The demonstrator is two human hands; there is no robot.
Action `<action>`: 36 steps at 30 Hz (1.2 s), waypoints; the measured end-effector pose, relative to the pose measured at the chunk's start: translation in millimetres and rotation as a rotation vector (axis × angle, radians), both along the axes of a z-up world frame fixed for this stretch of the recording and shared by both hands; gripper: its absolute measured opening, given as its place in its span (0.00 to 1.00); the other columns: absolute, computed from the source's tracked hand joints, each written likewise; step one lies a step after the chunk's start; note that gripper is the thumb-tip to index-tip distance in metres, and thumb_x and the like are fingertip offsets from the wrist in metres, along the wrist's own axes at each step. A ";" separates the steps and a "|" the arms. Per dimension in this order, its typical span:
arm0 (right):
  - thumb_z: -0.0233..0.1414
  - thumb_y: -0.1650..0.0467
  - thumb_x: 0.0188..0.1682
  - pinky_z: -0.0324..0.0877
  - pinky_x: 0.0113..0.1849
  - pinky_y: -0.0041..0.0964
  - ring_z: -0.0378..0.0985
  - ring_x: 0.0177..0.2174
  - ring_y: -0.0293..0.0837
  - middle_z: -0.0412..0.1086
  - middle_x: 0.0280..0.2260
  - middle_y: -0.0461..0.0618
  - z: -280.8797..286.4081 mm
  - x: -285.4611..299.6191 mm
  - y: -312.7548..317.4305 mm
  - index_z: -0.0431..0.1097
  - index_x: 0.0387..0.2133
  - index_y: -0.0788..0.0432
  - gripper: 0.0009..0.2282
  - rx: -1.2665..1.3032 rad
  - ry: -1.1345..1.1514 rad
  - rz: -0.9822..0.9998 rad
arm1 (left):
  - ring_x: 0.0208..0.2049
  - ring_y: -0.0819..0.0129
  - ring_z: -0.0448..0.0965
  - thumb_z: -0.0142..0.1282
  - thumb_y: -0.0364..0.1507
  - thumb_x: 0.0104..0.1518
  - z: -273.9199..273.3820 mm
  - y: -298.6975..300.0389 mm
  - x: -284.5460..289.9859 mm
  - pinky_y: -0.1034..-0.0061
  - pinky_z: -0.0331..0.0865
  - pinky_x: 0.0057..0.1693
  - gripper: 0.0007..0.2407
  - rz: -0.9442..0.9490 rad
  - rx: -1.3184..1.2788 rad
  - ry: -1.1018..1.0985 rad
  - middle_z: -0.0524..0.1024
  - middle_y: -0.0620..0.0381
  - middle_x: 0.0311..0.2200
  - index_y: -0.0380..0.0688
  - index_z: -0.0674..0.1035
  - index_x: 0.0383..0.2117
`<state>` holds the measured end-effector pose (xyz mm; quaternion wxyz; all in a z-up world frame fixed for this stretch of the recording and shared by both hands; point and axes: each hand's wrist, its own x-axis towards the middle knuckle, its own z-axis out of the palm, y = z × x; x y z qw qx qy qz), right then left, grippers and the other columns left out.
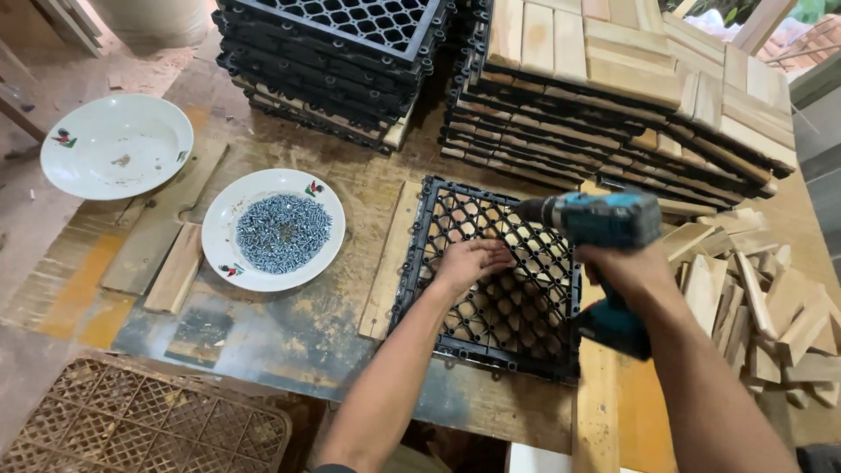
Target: Assembling wooden deck tiles by screwing wooden slats onto a plastic grid base using a power drill.
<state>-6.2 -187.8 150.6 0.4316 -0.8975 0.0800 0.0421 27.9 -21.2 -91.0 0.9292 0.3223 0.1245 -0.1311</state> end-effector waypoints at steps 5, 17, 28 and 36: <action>0.61 0.76 0.35 0.66 0.19 0.42 0.72 0.11 0.50 0.67 0.11 0.60 2.4 35.2 11.0 0.72 0.15 0.66 0.06 -0.013 0.020 -0.006 | 0.43 0.40 0.82 0.47 0.10 0.57 -14.1 -10.6 3.7 0.52 0.80 0.51 0.16 0.065 0.020 -0.073 0.76 0.24 0.44 0.19 0.73 0.52; 0.68 0.79 0.30 0.69 0.15 0.50 0.73 0.12 0.53 0.70 0.16 0.66 -12.8 96.1 23.0 0.74 0.24 0.72 0.11 -0.048 0.089 0.106 | 0.35 0.50 0.85 0.64 0.28 0.57 19.8 -12.0 -11.6 0.59 0.84 0.40 0.11 0.051 0.386 -0.039 0.83 0.38 0.36 0.34 0.83 0.42; 0.63 0.84 0.32 0.72 0.25 0.51 0.77 0.20 0.57 0.73 0.24 0.68 14.8 148.1 53.9 0.74 0.34 0.71 0.15 -0.313 0.330 0.145 | 0.42 0.71 0.85 0.66 0.37 0.48 45.2 -10.5 -13.0 0.75 0.80 0.47 0.12 -0.108 0.883 0.018 0.85 0.66 0.31 0.63 0.86 0.40; 0.68 0.75 0.30 0.73 0.31 0.55 0.80 0.26 0.59 0.76 0.26 0.67 -15.7 148.9 33.9 0.76 0.33 0.68 0.16 -0.444 0.340 0.212 | 0.42 0.65 0.85 0.67 0.39 0.45 9.1 -19.5 -5.8 0.72 0.79 0.47 0.12 -0.056 0.902 -0.004 0.85 0.63 0.32 0.63 0.87 0.37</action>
